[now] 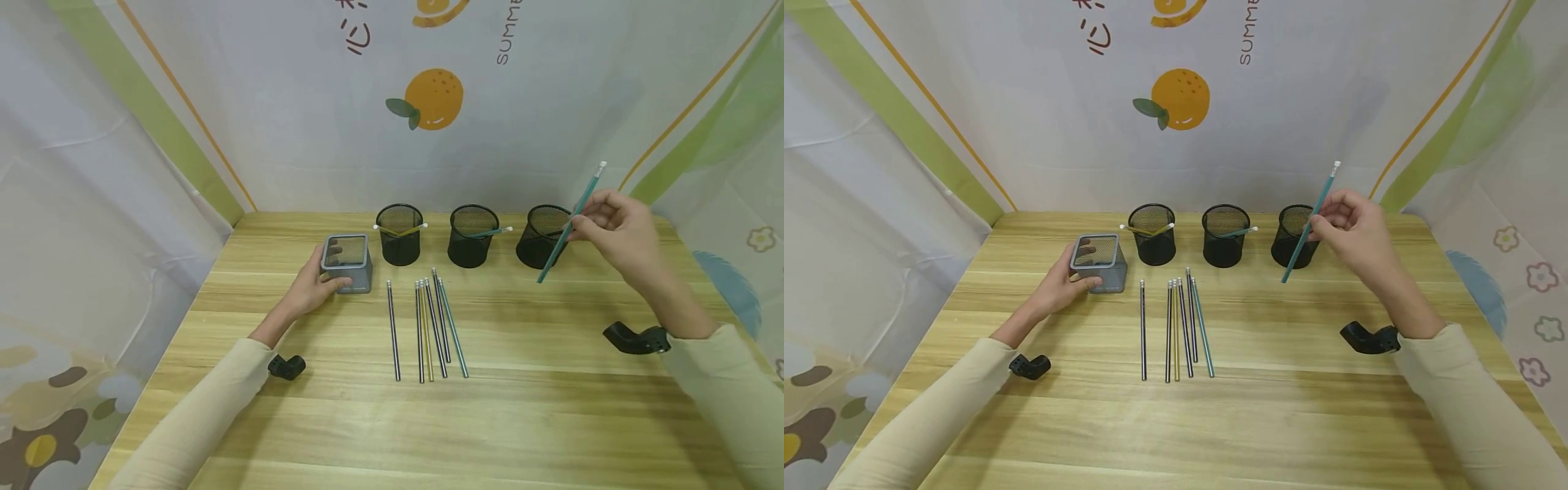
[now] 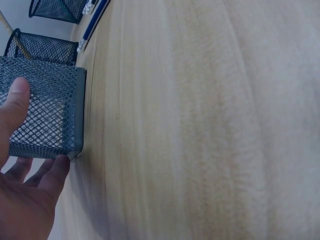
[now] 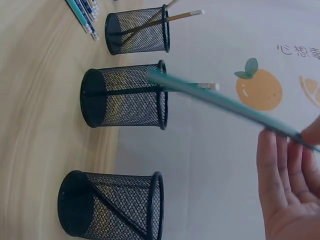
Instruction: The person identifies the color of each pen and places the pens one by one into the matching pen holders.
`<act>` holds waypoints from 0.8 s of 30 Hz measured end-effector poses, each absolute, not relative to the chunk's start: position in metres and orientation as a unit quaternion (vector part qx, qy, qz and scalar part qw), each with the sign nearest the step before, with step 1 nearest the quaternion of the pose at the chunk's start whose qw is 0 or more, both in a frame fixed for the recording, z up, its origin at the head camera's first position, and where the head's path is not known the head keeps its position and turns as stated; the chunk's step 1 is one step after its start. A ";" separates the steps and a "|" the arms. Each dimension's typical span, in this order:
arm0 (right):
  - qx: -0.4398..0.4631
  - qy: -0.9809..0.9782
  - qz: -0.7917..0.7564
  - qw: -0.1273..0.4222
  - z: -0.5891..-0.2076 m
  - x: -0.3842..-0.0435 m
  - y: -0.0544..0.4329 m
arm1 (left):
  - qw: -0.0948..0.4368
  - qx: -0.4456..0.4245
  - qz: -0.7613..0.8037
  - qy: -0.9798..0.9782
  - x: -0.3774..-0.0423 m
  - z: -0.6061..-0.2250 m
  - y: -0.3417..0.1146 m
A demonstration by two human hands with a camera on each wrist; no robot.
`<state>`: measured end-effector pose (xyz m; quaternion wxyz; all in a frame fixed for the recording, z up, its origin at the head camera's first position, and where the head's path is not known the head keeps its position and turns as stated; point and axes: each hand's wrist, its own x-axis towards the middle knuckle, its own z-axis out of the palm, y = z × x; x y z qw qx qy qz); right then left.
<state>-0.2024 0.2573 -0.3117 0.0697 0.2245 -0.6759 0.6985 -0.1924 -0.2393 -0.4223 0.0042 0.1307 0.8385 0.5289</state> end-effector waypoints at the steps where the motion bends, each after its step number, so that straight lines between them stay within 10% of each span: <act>1: 0.219 -0.669 0.706 0.078 -0.311 -0.203 0.258 | 0.004 0.130 0.529 0.839 -0.193 -0.422 -0.239; 24: 0.180 -0.542 0.794 0.207 -0.313 -0.220 0.259 | 0.011 0.131 0.528 0.839 -0.178 -0.396 -0.229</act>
